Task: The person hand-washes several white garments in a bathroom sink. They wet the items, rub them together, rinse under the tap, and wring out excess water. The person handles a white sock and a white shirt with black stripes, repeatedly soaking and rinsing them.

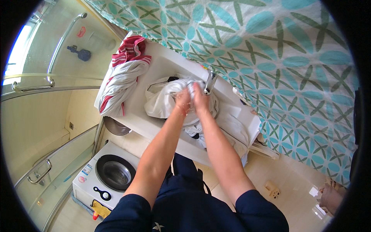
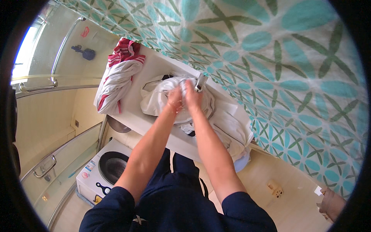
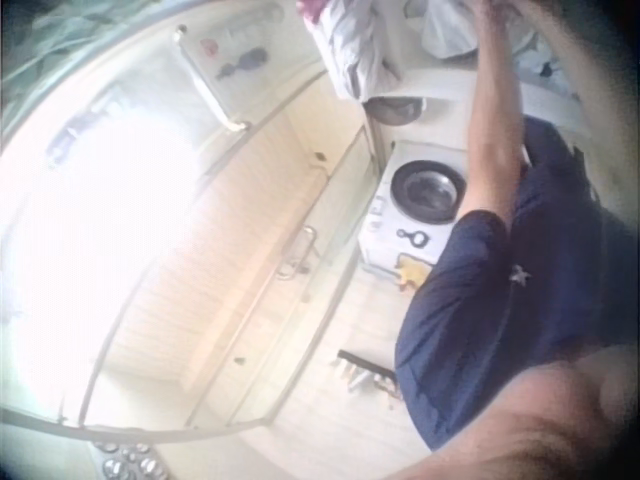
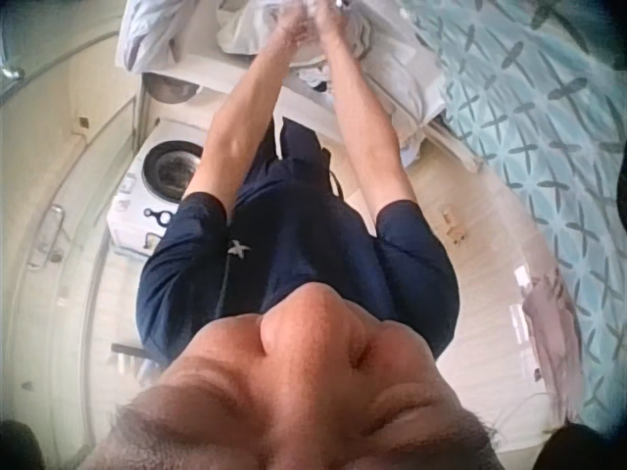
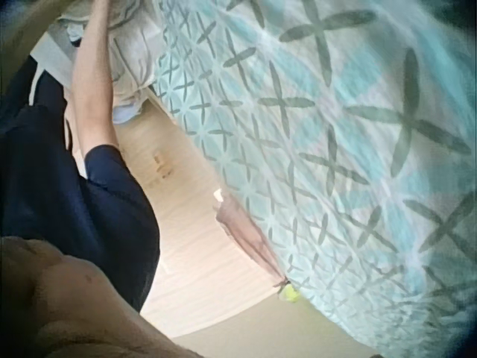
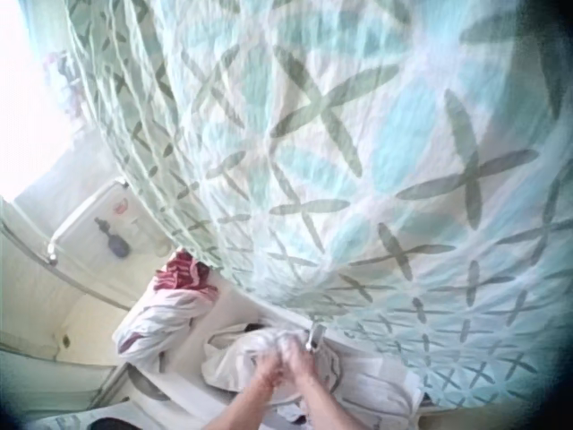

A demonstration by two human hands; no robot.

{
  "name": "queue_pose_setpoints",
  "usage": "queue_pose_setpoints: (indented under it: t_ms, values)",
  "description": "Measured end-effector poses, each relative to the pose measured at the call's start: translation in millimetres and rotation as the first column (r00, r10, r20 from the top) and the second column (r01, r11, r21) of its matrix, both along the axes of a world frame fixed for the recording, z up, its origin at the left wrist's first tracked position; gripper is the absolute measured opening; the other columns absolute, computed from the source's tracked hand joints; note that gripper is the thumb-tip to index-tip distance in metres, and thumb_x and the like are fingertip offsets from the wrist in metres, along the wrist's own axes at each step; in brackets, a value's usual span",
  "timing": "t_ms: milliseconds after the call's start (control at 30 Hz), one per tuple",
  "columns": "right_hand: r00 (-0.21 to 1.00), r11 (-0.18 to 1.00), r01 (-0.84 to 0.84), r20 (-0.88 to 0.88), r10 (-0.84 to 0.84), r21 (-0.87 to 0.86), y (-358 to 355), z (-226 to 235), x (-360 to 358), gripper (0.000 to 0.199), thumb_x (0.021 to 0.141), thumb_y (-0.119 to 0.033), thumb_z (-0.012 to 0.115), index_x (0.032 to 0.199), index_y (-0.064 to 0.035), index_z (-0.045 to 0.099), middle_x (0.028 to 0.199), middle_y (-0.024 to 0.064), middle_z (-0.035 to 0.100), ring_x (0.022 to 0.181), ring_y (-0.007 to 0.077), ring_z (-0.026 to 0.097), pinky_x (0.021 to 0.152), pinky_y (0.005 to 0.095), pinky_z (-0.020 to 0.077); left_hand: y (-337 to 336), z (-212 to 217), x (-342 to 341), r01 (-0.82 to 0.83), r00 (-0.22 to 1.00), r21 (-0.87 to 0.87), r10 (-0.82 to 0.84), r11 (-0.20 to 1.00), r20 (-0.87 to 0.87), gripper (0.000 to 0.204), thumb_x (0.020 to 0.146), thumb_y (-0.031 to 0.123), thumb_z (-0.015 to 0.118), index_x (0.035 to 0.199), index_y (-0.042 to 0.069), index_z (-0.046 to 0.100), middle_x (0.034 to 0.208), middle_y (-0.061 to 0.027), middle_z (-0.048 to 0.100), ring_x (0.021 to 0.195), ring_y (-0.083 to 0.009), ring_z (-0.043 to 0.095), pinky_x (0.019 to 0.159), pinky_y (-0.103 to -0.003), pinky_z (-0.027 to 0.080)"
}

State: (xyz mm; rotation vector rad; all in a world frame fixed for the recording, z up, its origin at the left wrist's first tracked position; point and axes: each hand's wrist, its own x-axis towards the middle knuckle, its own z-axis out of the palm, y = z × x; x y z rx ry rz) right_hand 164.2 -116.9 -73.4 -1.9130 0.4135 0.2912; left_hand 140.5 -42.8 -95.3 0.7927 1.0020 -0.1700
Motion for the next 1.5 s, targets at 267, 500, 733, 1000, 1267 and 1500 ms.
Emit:
queue_pose_setpoints:
  t_ms: [267,500,733,1000,1267,1500]
  values:
    - [0.945,0.979,-0.166,-0.302,0.125,-0.116,-7,10,-1,0.038,0.099,-0.033,0.066,0.117,0.0004,0.063,0.084,0.0069,0.066,0.066,0.0202,0.057,0.065,0.0443,0.0522,-15,7,-3,-0.115,0.991,-0.219,0.096,0.969,-0.095,0.062,0.104,0.056,0.053,0.135,0.003,0.059,0.133,-0.0148,0.064,0.111,-0.0288,0.065,0.096,-0.044,0.053]
    - [0.974,0.965,-0.219,-0.090,0.207,-0.143,-14,9,-8,0.050,0.097,-0.035,0.065,0.123,0.0072,0.061,0.099,0.0276,0.073,0.090,0.0398,0.072,0.080,0.0503,0.0532,-19,22,-8,-0.012,0.994,-0.342,0.050,0.940,0.102,0.059,0.101,0.055,0.060,0.126,0.002,0.066,0.119,-0.0148,0.069,0.107,-0.0257,0.065,0.096,-0.042,0.052]
    - [0.991,0.991,-0.132,0.035,0.132,-0.001,-8,-2,-9,0.050,0.099,-0.038,0.061,0.117,0.0081,0.066,0.097,0.0307,0.071,0.092,0.0398,0.071,0.086,0.0507,0.0524,-11,31,-3,-0.093,0.991,-0.347,0.122,0.933,0.063,0.071,0.101,0.048,0.063,0.143,-0.008,0.052,0.126,-0.0165,0.066,0.111,-0.0302,0.064,0.097,-0.044,0.053]
    - [0.956,0.954,-0.292,0.045,0.290,0.062,2,-11,3,0.045,0.103,-0.039,0.061,0.126,-0.0003,0.064,0.115,0.0144,0.071,0.107,0.0272,0.066,0.093,0.0432,0.0513,2,-2,10,-0.164,0.957,-0.340,0.233,0.926,0.175,0.059,0.102,0.059,0.049,0.124,0.007,0.064,0.116,-0.0139,0.071,0.102,-0.0305,0.068,0.097,-0.048,0.053]
    - [0.941,0.255,0.265,-0.307,0.145,0.930,5,-22,26,0.031,0.104,-0.026,0.062,0.127,-0.0058,0.063,0.121,0.0066,0.069,0.109,0.0264,0.067,0.100,0.0462,0.0537,-12,-7,-1,-0.156,0.760,-0.751,0.564,0.642,0.324,0.090,0.094,0.084,0.033,0.150,0.015,0.051,0.147,-0.0105,0.057,0.136,-0.0352,0.053,0.115,-0.049,0.041]
    - [0.900,0.313,0.364,-0.418,0.124,0.877,-10,-28,29,0.047,0.101,-0.046,0.064,0.130,-0.0095,0.065,0.125,0.0083,0.069,0.118,0.0259,0.063,0.104,0.0441,0.0501,-27,1,0,-0.152,0.832,-0.722,0.482,0.675,0.275,0.081,0.096,0.080,0.039,0.149,0.020,0.052,0.151,-0.0065,0.055,0.138,-0.0331,0.050,0.119,-0.050,0.034]
